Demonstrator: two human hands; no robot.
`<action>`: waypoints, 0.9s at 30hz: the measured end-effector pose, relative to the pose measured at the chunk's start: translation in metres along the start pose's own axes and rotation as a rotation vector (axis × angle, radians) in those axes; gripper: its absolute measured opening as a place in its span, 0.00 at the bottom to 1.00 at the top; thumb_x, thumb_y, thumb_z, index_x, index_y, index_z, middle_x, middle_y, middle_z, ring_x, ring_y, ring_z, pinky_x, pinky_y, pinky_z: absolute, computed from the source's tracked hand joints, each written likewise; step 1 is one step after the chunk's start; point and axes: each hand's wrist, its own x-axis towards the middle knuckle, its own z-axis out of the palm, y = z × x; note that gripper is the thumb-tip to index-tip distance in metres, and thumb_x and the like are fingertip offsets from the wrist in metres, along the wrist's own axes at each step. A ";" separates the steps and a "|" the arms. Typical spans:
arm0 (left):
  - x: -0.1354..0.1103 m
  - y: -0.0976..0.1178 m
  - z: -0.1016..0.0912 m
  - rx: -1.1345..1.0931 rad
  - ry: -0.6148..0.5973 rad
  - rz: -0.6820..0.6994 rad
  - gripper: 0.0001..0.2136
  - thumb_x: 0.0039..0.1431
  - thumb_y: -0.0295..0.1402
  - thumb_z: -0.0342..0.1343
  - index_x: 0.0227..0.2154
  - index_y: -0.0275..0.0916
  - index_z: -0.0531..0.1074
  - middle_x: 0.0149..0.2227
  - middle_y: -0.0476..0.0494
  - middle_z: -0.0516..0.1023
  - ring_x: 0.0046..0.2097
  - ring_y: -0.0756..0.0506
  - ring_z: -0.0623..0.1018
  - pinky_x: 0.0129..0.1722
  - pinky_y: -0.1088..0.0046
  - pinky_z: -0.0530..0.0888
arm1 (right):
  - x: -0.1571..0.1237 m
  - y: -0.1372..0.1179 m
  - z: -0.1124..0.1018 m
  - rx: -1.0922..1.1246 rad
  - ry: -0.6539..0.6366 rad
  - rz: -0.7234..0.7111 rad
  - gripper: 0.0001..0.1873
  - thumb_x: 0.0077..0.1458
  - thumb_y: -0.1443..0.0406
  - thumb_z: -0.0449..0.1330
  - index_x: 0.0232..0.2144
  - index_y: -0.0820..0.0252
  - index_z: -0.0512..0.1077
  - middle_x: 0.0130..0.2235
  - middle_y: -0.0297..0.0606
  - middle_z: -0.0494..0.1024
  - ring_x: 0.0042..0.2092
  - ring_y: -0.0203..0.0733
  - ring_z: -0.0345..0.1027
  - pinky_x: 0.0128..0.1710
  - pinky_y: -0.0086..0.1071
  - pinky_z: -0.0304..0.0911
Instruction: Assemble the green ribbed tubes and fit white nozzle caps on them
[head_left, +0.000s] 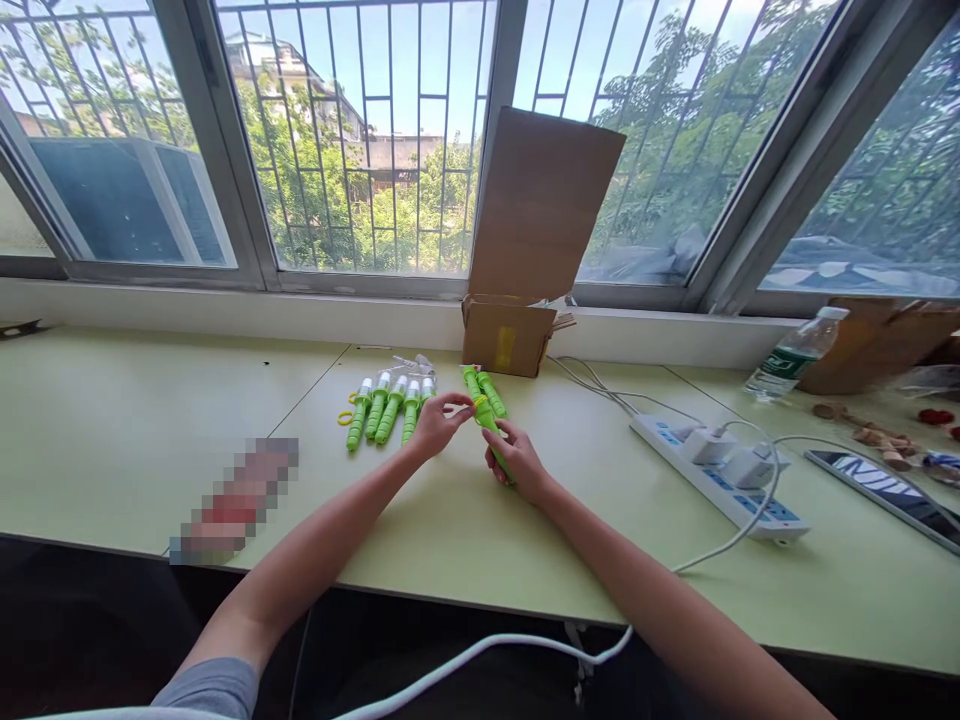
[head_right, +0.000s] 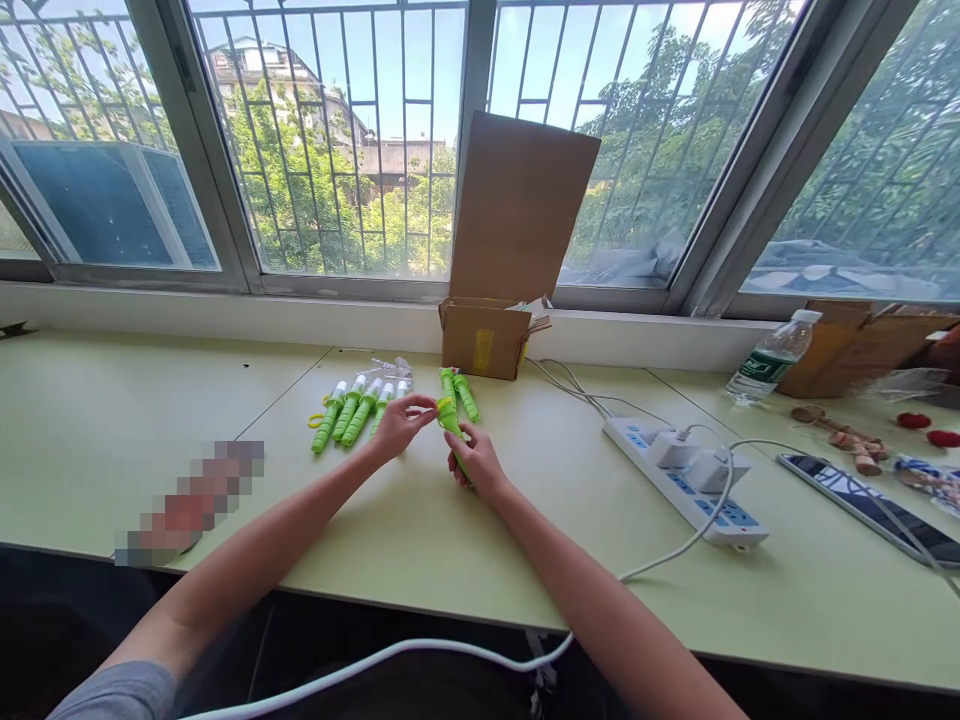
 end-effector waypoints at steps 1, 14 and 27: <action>0.000 0.000 0.000 0.005 -0.001 0.005 0.09 0.50 0.37 0.60 0.32 0.39 0.76 0.36 0.44 0.79 0.39 0.46 0.77 0.41 0.66 0.75 | 0.000 0.000 0.000 -0.009 0.003 -0.002 0.22 0.47 0.49 0.57 0.37 0.58 0.64 0.15 0.25 0.68 0.10 0.30 0.52 0.08 0.23 0.47; 0.000 0.006 0.000 0.246 0.059 0.160 0.05 0.55 0.35 0.57 0.29 0.38 0.70 0.35 0.44 0.72 0.37 0.48 0.73 0.37 0.69 0.72 | 0.002 0.001 0.001 -0.004 0.027 -0.012 0.21 0.45 0.50 0.60 0.36 0.58 0.65 0.16 0.25 0.68 0.11 0.29 0.52 0.08 0.22 0.46; 0.003 0.010 -0.006 0.483 0.029 0.513 0.04 0.51 0.25 0.54 0.26 0.40 0.67 0.29 0.47 0.73 0.35 0.47 0.72 0.37 0.69 0.71 | 0.001 0.000 0.000 0.057 -0.002 0.026 0.21 0.45 0.51 0.61 0.36 0.58 0.65 0.16 0.25 0.68 0.11 0.29 0.52 0.08 0.22 0.45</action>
